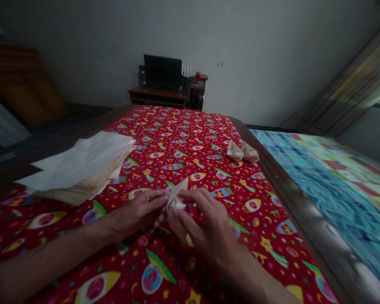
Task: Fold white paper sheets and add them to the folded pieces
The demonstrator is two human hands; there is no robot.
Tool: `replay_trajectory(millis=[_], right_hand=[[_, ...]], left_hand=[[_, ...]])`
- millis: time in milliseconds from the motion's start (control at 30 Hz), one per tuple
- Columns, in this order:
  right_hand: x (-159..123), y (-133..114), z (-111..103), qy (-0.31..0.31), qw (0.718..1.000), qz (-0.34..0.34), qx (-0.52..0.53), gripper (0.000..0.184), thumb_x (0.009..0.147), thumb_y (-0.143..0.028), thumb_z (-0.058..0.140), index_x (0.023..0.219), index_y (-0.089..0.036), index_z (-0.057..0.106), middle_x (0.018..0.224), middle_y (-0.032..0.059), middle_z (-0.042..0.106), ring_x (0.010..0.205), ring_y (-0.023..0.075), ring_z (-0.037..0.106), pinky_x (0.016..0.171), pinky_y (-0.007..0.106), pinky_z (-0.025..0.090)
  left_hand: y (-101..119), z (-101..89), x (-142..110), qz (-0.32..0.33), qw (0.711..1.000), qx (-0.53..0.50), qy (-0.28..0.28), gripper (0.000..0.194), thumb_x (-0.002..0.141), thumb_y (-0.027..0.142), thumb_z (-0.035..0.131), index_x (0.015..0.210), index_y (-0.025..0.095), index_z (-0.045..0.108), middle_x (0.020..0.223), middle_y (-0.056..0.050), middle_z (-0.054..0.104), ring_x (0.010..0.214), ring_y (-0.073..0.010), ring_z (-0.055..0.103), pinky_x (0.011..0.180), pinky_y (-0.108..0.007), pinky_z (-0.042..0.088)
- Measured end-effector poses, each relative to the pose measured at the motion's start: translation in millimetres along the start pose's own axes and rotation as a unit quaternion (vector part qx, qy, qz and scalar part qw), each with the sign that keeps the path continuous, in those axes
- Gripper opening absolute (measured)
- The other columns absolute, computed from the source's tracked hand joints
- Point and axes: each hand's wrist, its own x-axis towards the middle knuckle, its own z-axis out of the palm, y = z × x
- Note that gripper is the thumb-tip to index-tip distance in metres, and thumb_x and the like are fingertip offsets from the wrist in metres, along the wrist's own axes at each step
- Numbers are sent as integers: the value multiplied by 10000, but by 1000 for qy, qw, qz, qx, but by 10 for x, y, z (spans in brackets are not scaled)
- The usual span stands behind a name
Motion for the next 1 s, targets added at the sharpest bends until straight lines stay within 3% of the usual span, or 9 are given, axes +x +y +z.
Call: replay_trajectory(millis=[200, 467, 633, 767, 833, 900, 1000], right_hand=[[-71, -10, 28, -51, 998, -44, 11, 138, 857, -160, 558, 967, -214, 620, 831, 28, 668, 685, 129, 624, 600, 221, 479], [-28, -43, 7, -12, 998, -53, -8, 95, 828, -105, 571, 857, -172, 631, 690, -1, 649, 580, 85, 602, 536, 160, 453], [-3, 64, -77, -16, 1000, 5, -13, 91, 837, -175, 568, 842, -188, 659, 738, 15, 687, 635, 118, 638, 575, 194, 488], [216, 406, -379, 40, 996, 63, -39, 115, 830, -273, 592, 825, -192, 673, 742, 19, 691, 662, 140, 640, 609, 222, 494], [431, 638, -629, 78, 992, 52, -79, 152, 811, -308, 607, 825, -172, 672, 773, 40, 691, 688, 151, 636, 625, 229, 489], [688, 874, -899, 69, 981, 45, -174, 189, 809, -308, 596, 866, -143, 669, 775, 59, 685, 666, 142, 616, 604, 217, 461], [1056, 1175, -1230, 18, 936, 59, -347, 194, 835, -214, 509, 821, -98, 663, 735, 88, 678, 613, 124, 580, 545, 203, 392]], left_hand=[[-17, 23, 2, 11, 1000, 9, -1, 264, 808, 383, 640, 864, 127, 619, 774, -19, 619, 723, -112, 586, 750, -245, 469], [14, 32, -11, 10, 1000, 23, 7, 286, 796, 383, 646, 913, 121, 634, 822, -39, 647, 764, -147, 601, 790, -279, 447], [50, 31, -52, 23, 999, 44, -10, 257, 879, 302, 549, 1081, 147, 585, 963, -74, 661, 875, -159, 611, 786, -260, 438], [-7, -49, -78, 49, 999, 19, -2, 286, 883, 264, 540, 1148, 158, 538, 1031, -99, 656, 896, -160, 618, 785, -270, 448], [-43, -85, -84, 46, 999, 10, -1, 267, 873, 263, 554, 1114, 149, 556, 1023, -103, 656, 862, -156, 625, 772, -271, 455], [-68, -104, -85, 41, 999, 10, -6, 242, 866, 270, 566, 1067, 136, 578, 990, -103, 659, 829, -152, 624, 751, -269, 461], [-85, -110, -81, 45, 999, 7, -8, 220, 877, 258, 549, 1044, 119, 587, 958, -92, 657, 819, -140, 615, 746, -254, 459]])
